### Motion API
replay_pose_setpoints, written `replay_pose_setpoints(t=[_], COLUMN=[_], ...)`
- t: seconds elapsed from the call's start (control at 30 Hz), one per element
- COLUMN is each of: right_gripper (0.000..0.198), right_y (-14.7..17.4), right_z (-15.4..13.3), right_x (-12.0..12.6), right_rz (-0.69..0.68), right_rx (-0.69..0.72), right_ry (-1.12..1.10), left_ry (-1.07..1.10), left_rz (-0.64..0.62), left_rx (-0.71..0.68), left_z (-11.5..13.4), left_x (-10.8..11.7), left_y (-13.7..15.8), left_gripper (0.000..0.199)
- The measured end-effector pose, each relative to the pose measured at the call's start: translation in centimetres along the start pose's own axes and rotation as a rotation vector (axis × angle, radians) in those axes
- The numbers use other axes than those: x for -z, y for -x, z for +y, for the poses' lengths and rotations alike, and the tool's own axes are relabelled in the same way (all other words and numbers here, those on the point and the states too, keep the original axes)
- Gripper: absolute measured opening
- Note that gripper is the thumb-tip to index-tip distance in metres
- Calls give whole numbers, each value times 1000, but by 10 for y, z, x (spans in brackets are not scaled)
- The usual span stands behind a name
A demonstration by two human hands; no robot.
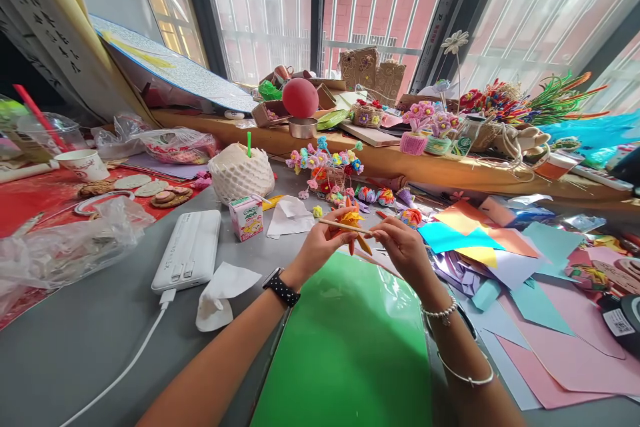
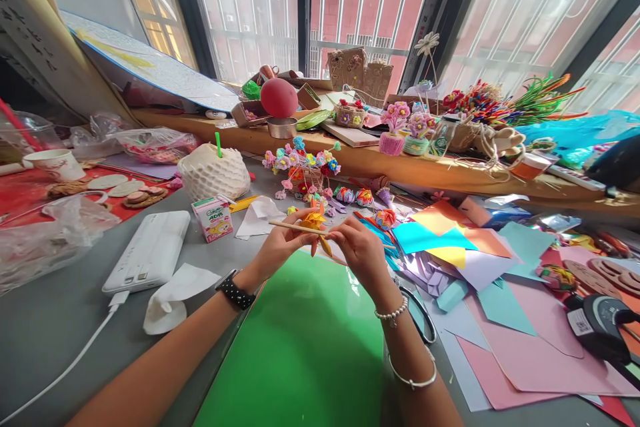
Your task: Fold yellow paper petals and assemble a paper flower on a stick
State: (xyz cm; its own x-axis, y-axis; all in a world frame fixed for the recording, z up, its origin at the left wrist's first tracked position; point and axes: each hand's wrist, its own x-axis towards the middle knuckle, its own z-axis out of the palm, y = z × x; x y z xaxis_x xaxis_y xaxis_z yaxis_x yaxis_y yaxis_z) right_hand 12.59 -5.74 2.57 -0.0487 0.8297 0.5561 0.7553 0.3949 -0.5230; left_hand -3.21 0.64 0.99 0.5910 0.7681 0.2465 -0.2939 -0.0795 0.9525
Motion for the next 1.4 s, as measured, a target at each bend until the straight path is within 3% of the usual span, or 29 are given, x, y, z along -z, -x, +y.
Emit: replay_pose_setpoints(t=[0.33, 0.6, 0.8, 0.97, 1.2, 1.4], right_gripper=[15, 17, 12, 12, 15, 37], right_y=[0, 0, 0, 1, 1, -1], right_z=[-2, -5, -9, -7, -8, -11], right_x=[2, -3, -5, -4, -4, -3], right_rz=[-55, -94, -11, -31, -143, -255], right_rx=[-12, -64, -34, -4, -39, -95], right_ry=[-56, -99, -32, 6, -72, -255], left_ry=[78, 7, -69, -94, -135, -176], left_rz=[-117, -139, -152, -143, -140, -215], left_rx=[33, 39, 46, 45, 66, 73], left_z=[-5, -7, -10, -8, -1, -5], left_x=[-2, 1, 4, 3, 6, 9], left_y=[-1, -2, -2, -2, -1, -3], left_gripper=[51, 57, 58, 57, 59, 59])
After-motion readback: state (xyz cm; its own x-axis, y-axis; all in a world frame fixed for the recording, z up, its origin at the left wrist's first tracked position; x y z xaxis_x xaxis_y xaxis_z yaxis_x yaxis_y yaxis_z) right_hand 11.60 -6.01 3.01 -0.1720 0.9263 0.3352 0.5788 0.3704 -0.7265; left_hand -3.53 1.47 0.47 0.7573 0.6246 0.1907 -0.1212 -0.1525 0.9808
